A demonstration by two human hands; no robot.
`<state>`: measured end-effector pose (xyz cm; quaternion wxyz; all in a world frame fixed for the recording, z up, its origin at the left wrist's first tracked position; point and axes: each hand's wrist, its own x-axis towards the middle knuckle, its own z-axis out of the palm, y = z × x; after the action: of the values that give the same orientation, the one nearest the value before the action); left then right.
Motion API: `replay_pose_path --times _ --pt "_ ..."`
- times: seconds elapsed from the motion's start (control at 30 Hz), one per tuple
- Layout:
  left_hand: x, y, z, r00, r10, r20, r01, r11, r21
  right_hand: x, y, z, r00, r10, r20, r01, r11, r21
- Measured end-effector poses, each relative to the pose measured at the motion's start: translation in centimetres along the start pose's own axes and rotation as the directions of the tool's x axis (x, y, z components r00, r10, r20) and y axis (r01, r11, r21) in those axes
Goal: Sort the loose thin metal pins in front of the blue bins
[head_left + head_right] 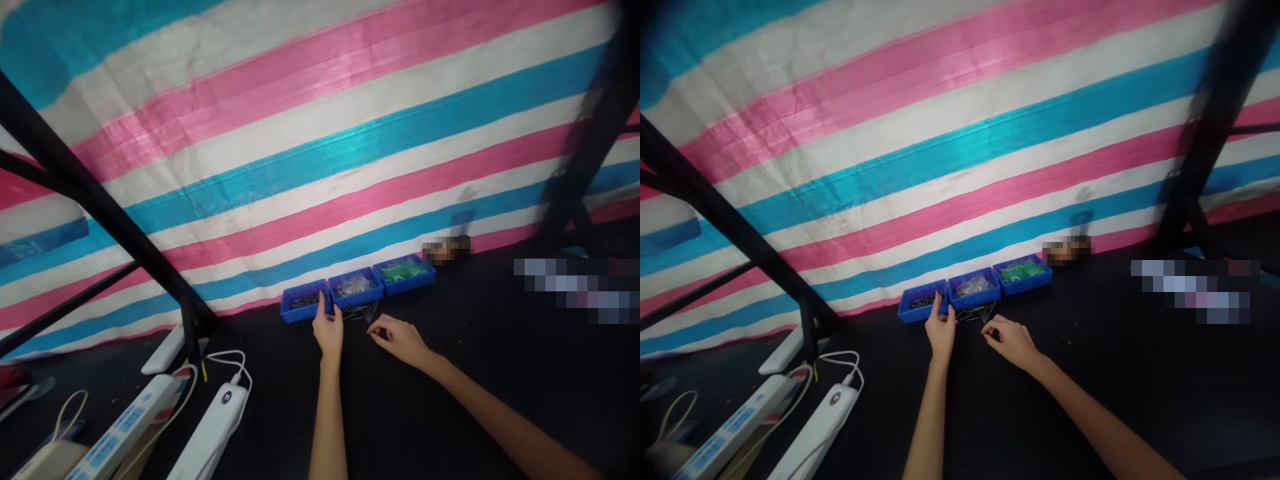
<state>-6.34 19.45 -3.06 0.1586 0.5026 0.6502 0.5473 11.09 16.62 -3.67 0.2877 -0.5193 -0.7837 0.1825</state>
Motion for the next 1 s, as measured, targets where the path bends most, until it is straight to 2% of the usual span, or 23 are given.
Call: replay_pose_path --times 0.1,0.17,0.27,0.4,0.5,0.6,0.73,1.0 --pt "-0.4 0.9 -0.2 0.989 0.147 0.008 -0.147 0.988 0.056 -0.2 -0.1 0.0 0.999 -0.004 -0.041 0.004 1.0 0.017" --pt "-0.7 1.5 -0.2 0.98 0.197 0.033 -0.199 0.975 0.095 -0.2 -0.1 0.0 0.998 -0.013 -0.068 0.015 0.999 0.029" --pt "-1.2 1.7 0.1 0.963 0.207 0.171 -0.237 0.953 0.186 -0.1 0.0 0.0 0.99 -0.045 -0.134 0.047 0.999 0.011" --pt "-2.4 1.2 1.0 0.882 0.259 0.393 -0.385 0.878 0.284 0.0 0.6 0.4 0.984 -0.061 -0.165 0.049 0.996 -0.075" --pt "-3.3 0.8 1.6 0.828 0.315 0.464 -0.484 0.819 0.308 -0.1 1.1 0.7 0.989 -0.035 -0.144 0.019 0.993 -0.113" --pt "-4.0 0.9 1.6 0.8 0.335 0.498 -0.519 0.803 0.293 -0.2 1.5 0.9 0.994 -0.009 -0.107 -0.007 0.989 -0.147" --pt "-4.6 1.3 1.3 0.768 0.341 0.542 -0.54 0.799 0.263 -0.3 1.7 0.7 0.998 -0.029 -0.05 0.019 0.981 -0.192" --pt "-4.5 1.6 1.6 0.736 0.319 0.597 -0.54 0.808 0.234 -0.3 1.8 0.1 0.998 -0.052 0.045 0.061 0.972 -0.226"
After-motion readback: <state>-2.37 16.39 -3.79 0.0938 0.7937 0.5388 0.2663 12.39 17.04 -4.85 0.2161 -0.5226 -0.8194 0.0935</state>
